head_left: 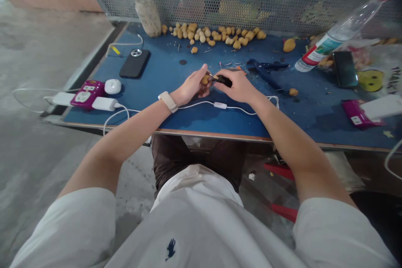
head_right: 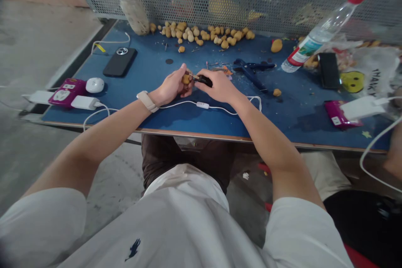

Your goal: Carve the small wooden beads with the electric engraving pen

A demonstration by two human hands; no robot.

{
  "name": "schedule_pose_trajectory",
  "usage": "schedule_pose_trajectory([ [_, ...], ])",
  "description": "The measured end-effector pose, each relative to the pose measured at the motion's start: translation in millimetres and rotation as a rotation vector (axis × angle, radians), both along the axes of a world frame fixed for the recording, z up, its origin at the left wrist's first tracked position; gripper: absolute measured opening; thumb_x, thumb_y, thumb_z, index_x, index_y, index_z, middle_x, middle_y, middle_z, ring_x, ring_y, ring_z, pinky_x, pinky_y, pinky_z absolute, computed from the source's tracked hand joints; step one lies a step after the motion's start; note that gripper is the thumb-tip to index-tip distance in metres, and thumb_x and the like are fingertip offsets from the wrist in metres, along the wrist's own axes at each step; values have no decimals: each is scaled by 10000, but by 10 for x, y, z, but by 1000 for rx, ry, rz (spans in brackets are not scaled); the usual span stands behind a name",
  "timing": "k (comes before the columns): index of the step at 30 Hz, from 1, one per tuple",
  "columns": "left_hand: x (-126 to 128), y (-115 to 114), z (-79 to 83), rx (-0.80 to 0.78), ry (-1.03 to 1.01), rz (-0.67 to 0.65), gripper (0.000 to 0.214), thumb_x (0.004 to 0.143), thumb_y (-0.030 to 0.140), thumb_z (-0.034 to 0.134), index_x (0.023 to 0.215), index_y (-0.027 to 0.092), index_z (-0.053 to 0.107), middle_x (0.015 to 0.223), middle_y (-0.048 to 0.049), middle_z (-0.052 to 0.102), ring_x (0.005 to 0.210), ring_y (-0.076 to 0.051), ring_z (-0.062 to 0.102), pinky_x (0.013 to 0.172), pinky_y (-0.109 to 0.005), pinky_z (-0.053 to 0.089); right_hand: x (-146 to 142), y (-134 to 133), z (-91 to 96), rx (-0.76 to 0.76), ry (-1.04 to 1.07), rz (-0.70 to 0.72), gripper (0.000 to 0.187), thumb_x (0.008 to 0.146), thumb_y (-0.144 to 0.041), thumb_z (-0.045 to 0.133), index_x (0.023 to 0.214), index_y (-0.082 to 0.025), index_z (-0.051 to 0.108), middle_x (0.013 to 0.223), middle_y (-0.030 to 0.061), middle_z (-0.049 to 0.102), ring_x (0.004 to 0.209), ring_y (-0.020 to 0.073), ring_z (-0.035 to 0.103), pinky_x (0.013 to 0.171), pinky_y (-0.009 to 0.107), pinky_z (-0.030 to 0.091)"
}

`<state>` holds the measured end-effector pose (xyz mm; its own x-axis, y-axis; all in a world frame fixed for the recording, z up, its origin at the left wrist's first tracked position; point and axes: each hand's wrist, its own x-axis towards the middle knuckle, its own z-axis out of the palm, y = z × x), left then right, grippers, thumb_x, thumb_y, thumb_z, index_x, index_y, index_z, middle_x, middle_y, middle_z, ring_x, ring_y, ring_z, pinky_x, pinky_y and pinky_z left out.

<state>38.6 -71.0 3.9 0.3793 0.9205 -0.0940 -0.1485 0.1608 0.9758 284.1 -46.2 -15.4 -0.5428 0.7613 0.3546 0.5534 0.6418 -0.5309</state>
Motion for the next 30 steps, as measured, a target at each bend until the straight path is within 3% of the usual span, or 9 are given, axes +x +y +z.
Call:
schedule_pose_trajectory([
  [10, -52, 27, -50, 31, 36, -1, 720, 1248, 912, 672, 969, 253, 594, 734, 79, 428, 525, -66, 346, 521, -228, 239, -5, 4, -25, 5, 3, 11, 656, 1191, -863, 680, 1385, -273, 892, 1205, 161, 928, 1077, 416, 822, 1015, 586, 661],
  [23, -27, -20, 8, 81, 104, -8, 753, 1251, 929, 613, 897, 269, 538, 716, 73, 384, 537, -92, 278, 513, -263, 187, -1, -8, -6, -5, -5, 11, 626, 1199, -821, 676, 1390, -263, 885, 1215, 158, 922, 1056, 404, 812, 1007, 566, 640],
  [30, -20, -27, 10, 72, 105, 11, 764, 1212, 942, 666, 888, 272, 493, 718, 77, 368, 568, -89, 274, 539, -265, 200, -12, -12, -5, -6, -11, 28, 658, 1185, -856, 691, 1385, -266, 901, 1234, 173, 943, 1104, 422, 834, 1001, 555, 648],
])
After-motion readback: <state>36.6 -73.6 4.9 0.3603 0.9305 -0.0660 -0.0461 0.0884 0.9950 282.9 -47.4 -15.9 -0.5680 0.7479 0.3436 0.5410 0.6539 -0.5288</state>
